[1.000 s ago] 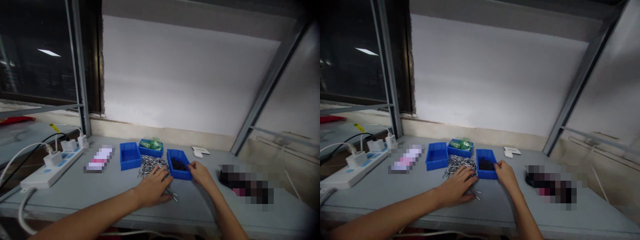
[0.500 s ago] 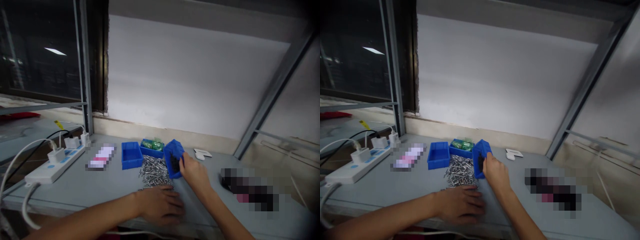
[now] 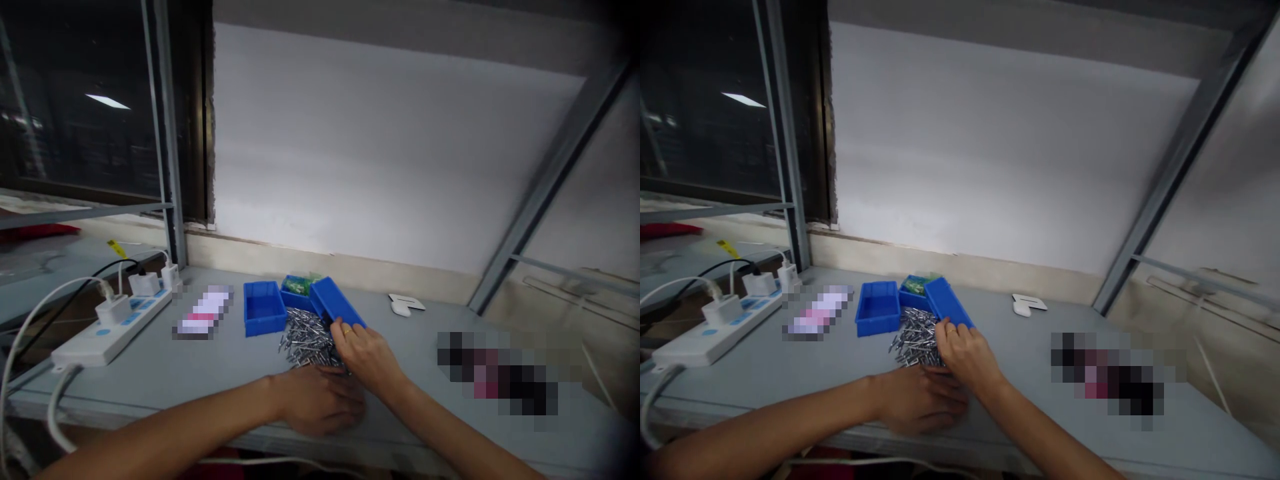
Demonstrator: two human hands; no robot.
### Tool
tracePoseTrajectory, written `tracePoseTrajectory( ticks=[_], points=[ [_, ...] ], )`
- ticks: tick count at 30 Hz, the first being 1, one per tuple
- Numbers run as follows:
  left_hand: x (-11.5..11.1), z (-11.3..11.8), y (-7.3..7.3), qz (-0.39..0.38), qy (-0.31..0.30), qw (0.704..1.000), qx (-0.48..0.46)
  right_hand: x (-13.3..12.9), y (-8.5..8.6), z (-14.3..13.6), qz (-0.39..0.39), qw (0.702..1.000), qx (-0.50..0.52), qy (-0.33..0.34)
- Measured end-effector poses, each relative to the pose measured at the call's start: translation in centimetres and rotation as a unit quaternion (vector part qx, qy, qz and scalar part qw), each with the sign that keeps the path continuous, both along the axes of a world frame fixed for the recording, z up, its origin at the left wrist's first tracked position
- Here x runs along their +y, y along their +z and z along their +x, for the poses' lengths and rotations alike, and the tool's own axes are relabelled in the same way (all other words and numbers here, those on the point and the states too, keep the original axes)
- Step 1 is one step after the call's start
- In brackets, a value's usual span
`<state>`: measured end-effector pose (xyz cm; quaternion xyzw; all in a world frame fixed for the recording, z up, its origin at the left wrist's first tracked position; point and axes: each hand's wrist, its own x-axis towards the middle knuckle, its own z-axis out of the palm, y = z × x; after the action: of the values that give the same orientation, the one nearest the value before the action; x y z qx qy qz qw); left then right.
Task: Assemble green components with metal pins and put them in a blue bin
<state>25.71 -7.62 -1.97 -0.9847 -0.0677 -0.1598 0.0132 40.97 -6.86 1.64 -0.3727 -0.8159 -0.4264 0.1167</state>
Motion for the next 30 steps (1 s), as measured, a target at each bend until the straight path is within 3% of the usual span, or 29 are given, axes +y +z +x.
tracePoseTrajectory(
  ticks=[5,10,13,15,17,19,20,25,30],
  points=[
    [-0.3,-0.1,-0.2,-0.029,0.006,1.000,-0.004,0.6,1.1,0.3,0.018,0.998,-0.042,0.039],
    [-0.1,-0.1,-0.7,-0.048,0.012,0.999,-0.008,1.1,2.3,0.8,0.005,1.000,-0.003,0.004],
    [0.0,-0.1,-0.8,-0.050,0.009,0.999,-0.004,1.3,2.6,1.8,-0.031,0.994,0.082,-0.061],
    [0.0,-0.1,-0.7,-0.051,0.008,0.999,-0.002,1.8,2.5,3.4,-0.046,0.973,0.178,-0.141],
    [0.1,-0.1,-0.6,-0.049,0.009,0.999,0.002,2.9,2.2,5.7,-0.068,0.928,0.302,-0.207],
    [0.1,-0.1,-0.6,-0.036,0.009,0.999,0.005,4.1,1.4,8.4,-0.149,0.875,0.407,-0.216],
    [0.1,-0.1,-0.6,-0.025,0.009,1.000,0.005,4.7,0.9,9.7,-0.172,0.862,0.421,-0.224],
    [0.1,-0.2,-1.0,0.063,-0.007,0.998,0.002,6.4,-1.3,13.1,-0.266,0.826,0.438,-0.236],
    [-0.7,-1.4,-0.2,0.145,-0.008,0.989,0.003,3.8,-0.5,10.9,-0.267,0.838,0.429,-0.208]
  ],
)
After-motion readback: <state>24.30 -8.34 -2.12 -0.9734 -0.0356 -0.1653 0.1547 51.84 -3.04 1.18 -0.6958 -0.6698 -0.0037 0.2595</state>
